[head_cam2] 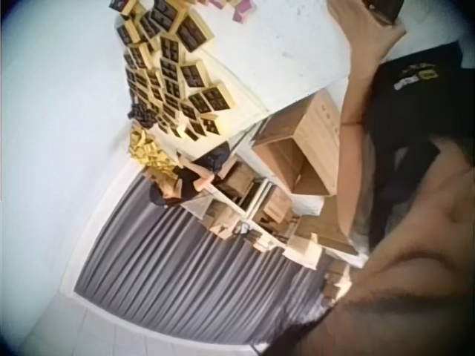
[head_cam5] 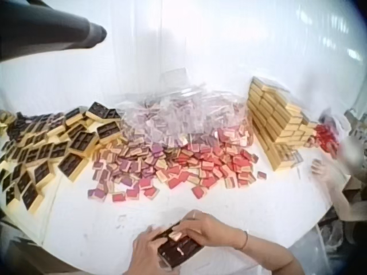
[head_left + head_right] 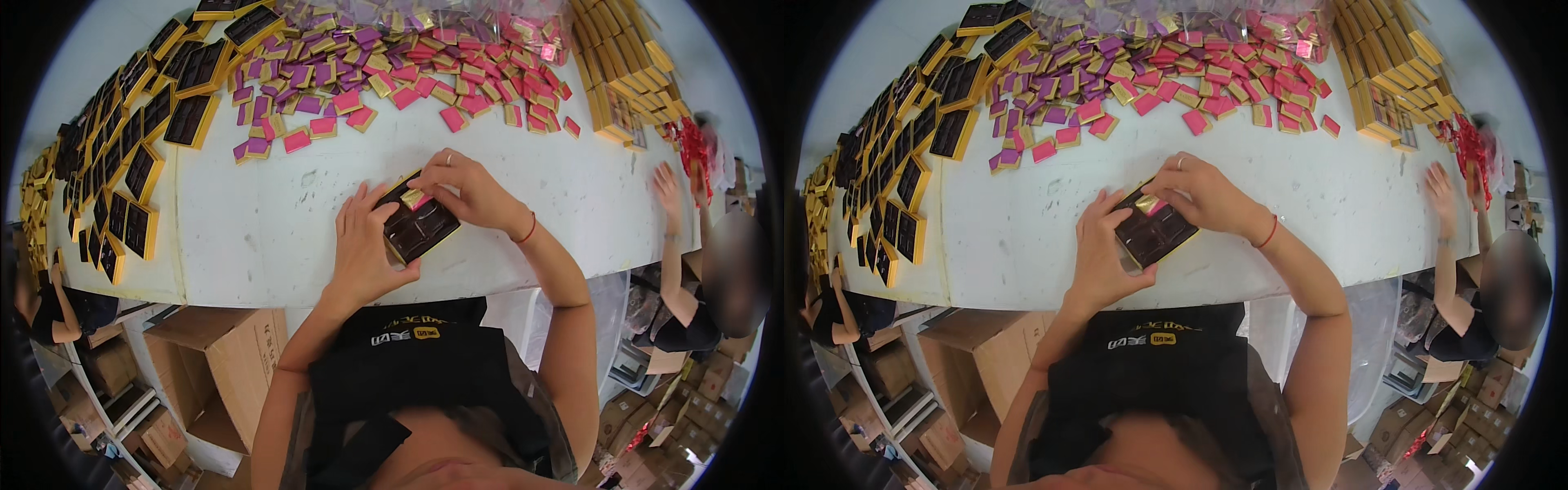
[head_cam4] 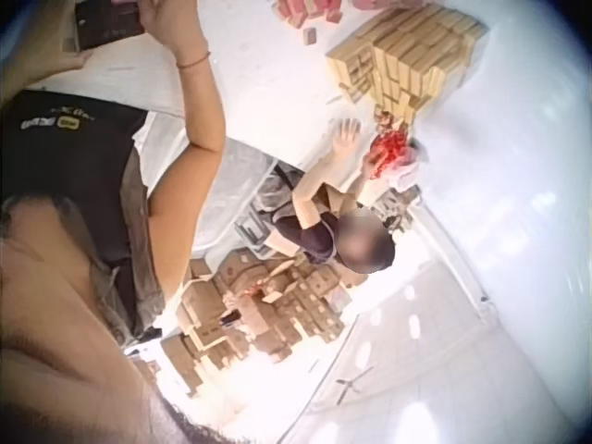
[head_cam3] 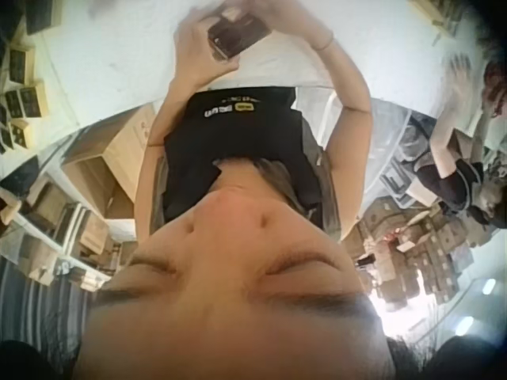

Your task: The person assembles small rectangular cosmetic palettes by placing four individually wrapped colored blocks into each compartment of a black tray. They repeatedly pick up the blocks, arrange them, and move the completed palettes to a stack on the right side of the table.

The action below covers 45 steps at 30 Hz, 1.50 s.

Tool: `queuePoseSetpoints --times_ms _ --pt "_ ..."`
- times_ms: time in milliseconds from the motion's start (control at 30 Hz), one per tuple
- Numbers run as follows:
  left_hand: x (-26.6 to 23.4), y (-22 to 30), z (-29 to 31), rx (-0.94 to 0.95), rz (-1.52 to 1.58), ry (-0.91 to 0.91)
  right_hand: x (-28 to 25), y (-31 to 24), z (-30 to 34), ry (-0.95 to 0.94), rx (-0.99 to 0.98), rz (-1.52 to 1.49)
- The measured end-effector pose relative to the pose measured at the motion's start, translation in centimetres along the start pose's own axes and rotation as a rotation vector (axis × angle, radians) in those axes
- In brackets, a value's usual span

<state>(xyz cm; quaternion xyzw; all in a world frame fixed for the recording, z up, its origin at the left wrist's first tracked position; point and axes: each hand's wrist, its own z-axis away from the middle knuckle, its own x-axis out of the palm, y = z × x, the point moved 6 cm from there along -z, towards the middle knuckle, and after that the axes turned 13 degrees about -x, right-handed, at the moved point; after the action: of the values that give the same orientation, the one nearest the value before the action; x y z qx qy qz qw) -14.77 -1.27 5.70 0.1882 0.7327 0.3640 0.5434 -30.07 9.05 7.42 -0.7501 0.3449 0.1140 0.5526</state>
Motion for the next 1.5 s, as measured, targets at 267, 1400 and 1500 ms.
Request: queuePoseSetpoints --times_ms 267,1400,1500 --pt "0.3 1.0 0.1 0.031 -0.161 -0.137 -0.1 -1.2 1.3 0.054 -0.122 0.316" --pt "-1.2 -1.5 0.6 -0.116 0.149 -0.074 1.2 -6.2 -0.4 0.149 -0.379 0.451" --pt "-1.1 -1.4 0.4 -0.095 0.15 -0.072 4.1 -4.9 0.5 0.078 -0.334 0.577"
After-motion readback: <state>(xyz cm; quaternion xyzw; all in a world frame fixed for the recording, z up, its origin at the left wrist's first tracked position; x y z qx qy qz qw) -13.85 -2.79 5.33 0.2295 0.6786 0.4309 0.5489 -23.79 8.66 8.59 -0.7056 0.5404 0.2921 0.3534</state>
